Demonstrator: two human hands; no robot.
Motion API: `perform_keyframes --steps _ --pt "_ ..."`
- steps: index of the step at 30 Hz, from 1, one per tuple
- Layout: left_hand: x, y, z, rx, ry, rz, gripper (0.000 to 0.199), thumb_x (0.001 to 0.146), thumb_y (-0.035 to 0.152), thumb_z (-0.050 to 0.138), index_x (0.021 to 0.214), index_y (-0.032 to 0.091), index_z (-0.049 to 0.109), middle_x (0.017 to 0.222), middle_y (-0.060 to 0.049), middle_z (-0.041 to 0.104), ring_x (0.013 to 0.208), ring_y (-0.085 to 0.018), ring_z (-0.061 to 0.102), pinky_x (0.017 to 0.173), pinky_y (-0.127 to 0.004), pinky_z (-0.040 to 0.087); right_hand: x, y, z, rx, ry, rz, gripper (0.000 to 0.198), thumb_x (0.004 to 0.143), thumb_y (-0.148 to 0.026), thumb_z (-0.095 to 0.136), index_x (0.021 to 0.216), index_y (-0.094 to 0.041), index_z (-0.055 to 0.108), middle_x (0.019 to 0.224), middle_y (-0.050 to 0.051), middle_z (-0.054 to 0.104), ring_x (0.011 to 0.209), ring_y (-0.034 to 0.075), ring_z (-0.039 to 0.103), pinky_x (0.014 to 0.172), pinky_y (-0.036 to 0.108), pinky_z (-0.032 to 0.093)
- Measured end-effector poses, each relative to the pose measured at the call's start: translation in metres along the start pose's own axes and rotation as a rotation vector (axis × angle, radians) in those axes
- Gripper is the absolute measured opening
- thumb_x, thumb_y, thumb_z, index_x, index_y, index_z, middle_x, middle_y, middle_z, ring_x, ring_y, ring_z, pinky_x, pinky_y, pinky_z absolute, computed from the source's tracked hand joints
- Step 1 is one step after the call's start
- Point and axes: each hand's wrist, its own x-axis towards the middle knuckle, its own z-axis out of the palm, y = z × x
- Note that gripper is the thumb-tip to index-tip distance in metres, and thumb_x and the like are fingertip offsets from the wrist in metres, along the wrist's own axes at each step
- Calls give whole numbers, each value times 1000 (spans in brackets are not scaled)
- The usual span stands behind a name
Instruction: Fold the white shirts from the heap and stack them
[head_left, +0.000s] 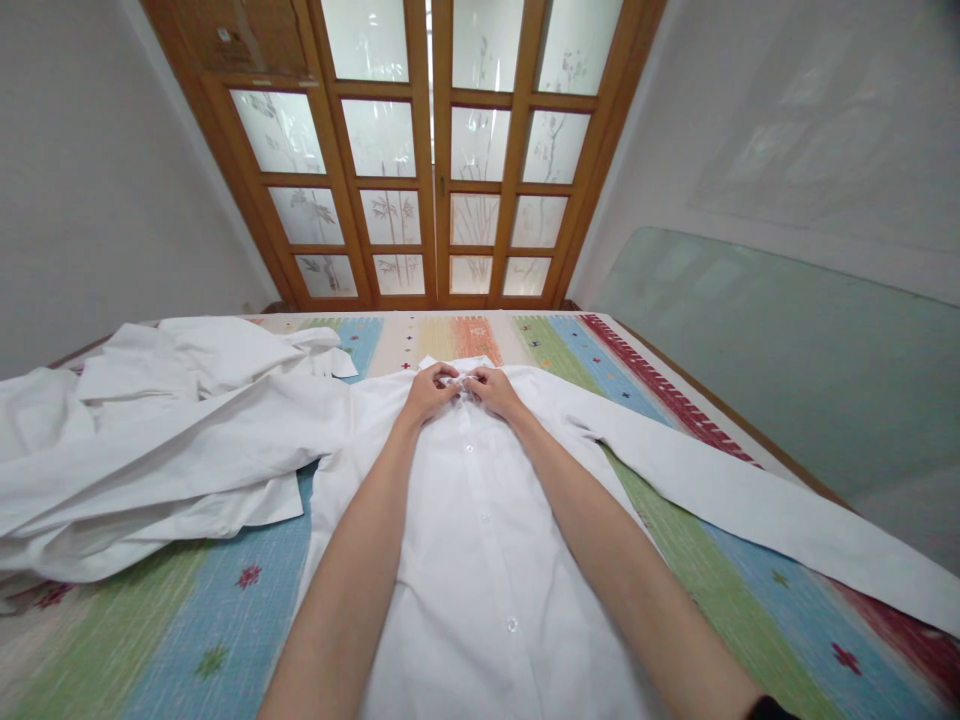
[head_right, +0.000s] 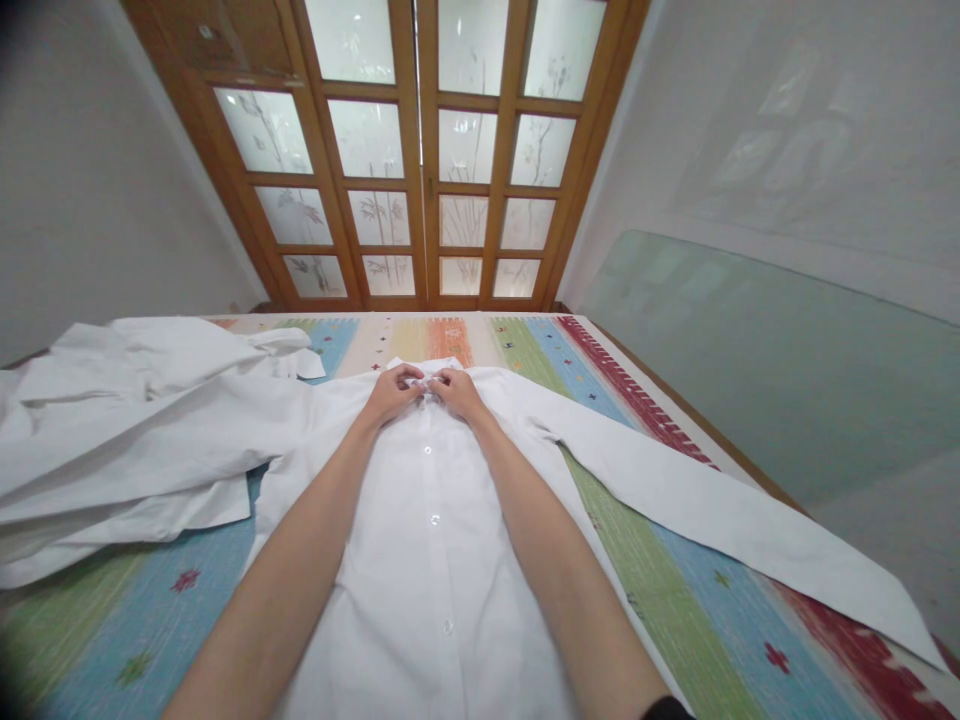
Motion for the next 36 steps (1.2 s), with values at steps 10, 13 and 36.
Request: perform_keyframes --steps 10,13,36 --pt "-5 4 1 -2 24 -19 35 62 39 78 84 16 64 85 -4 69 57 -9 55 52 -21 46 -2 -5 0 83 -4 30 15 75 -28 55 66 -18 60 50 -6 50 51 11 46 56 24 36" --pt "-4 4 1 -6 24 -14 34 61 37 78 83 16 63 83 -3 68 56 -9 54 51 -21 45 -1 -5 0 97 -4 50 16 75 -26 53 62 -18 58 47 -7 48 49 11 45 54 23 35" --pt "-3 -1 3 395 232 81 12 67 8 55 74 18 57 86 -5 62 79 -17 63 75 -31 53 -5 -7 10 -741 -9 -104 30 95 -25 47 110 -23 72 108 11 61 104 25 48 90 36 38"
